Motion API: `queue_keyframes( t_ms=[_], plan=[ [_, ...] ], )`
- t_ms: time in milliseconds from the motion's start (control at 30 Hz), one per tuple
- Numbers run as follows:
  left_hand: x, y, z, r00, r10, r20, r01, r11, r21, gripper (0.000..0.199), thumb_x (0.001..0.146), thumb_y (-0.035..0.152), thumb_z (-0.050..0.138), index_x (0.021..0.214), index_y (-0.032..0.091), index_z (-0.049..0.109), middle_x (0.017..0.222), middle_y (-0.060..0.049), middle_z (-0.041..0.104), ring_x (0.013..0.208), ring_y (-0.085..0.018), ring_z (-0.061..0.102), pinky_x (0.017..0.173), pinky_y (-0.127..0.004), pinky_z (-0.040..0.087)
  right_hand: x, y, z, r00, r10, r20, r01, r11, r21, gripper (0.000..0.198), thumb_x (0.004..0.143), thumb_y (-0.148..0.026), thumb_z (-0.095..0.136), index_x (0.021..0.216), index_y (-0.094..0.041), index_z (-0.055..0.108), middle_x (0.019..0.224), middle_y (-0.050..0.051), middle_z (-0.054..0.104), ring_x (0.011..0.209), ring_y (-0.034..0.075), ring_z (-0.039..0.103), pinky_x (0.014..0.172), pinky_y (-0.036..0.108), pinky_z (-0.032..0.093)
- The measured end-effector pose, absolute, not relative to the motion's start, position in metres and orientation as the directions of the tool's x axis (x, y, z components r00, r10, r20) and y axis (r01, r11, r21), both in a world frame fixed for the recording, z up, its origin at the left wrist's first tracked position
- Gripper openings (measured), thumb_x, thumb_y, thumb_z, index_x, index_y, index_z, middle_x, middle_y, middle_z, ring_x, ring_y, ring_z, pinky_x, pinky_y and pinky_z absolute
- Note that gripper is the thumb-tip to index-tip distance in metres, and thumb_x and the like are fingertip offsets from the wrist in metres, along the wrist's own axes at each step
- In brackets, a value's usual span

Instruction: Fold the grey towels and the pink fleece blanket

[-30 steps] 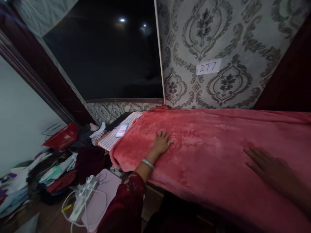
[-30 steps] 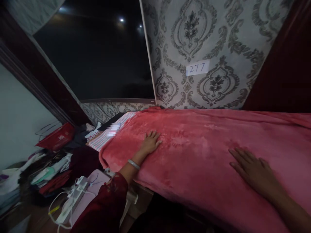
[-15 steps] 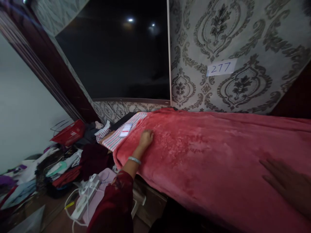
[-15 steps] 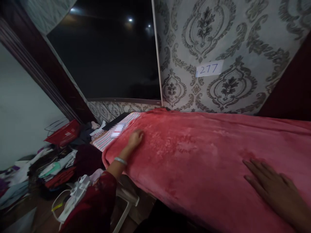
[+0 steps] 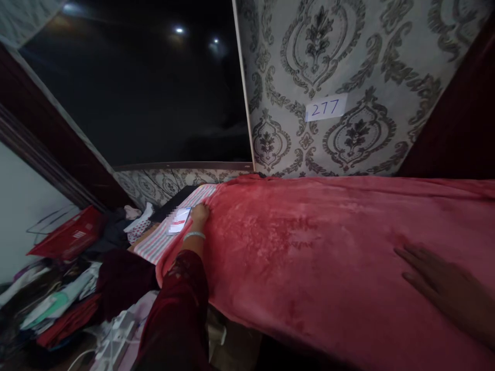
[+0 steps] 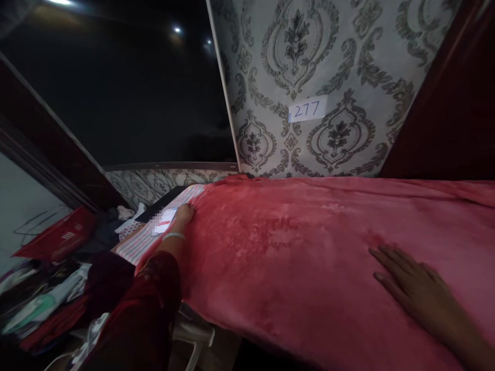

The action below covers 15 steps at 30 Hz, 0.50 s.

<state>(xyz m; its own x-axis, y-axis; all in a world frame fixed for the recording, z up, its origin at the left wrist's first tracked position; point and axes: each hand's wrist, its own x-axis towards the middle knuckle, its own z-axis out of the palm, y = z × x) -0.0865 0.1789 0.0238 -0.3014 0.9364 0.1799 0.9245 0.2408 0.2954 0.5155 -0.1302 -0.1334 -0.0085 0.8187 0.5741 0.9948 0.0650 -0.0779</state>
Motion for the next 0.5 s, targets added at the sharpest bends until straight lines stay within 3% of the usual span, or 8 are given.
queue_keyframes(
  t_ms=[100,267,367,500],
  plan=[
    [-0.092,0.191,0.020,-0.332,0.923,0.194,0.912,0.262,0.315,0.027,0.094,0.029,0.055,0.105,0.011,0.074,0.112,-0.022,0.073,0.109,-0.033,0.068,0.085,-0.036,0.052,0.515,-0.131,-0.131,0.010,0.830,0.557,0.995,0.047,-0.087,0.061,0.093,-0.054,0.033,0.148,-0.032,0.046,0.147,0.007,0.056,0.136,0.032,0.051,0.111,0.059,0.040],
    [-0.102,0.198,0.010,-0.367,0.893,0.262,0.894,0.260,0.365,0.028,0.100,0.030,0.050,0.110,0.011,0.068,0.107,-0.017,0.071,0.100,-0.028,0.069,0.083,-0.040,0.055,0.510,-0.136,-0.122,0.033,0.852,0.522,0.995,0.023,-0.099,0.060,0.094,-0.053,0.035,0.150,-0.034,0.043,0.150,0.006,0.053,0.139,0.031,0.047,0.113,0.058,0.038],
    [-0.102,0.198,0.006,-0.283,0.904,0.321,0.909,0.147,0.389,0.036,0.095,0.038,0.062,0.123,0.016,0.062,0.121,-0.010,0.065,0.105,-0.023,0.065,0.089,-0.043,0.057,0.509,-0.138,-0.118,0.022,0.854,0.519,0.997,0.022,-0.078,0.060,0.095,-0.053,0.035,0.151,-0.033,0.042,0.150,0.007,0.053,0.140,0.030,0.046,0.112,0.057,0.039],
    [-0.096,0.196,0.007,-0.098,0.893,0.440,0.916,-0.092,0.390,0.041,0.095,0.036,0.063,0.131,0.016,0.058,0.130,-0.011,0.060,0.110,-0.024,0.063,0.092,-0.046,0.056,0.507,-0.138,-0.115,0.048,0.868,0.493,0.997,-0.014,-0.072,0.060,0.096,-0.053,0.033,0.151,-0.032,0.043,0.148,0.008,0.054,0.140,0.031,0.046,0.106,0.056,0.043]
  ],
)
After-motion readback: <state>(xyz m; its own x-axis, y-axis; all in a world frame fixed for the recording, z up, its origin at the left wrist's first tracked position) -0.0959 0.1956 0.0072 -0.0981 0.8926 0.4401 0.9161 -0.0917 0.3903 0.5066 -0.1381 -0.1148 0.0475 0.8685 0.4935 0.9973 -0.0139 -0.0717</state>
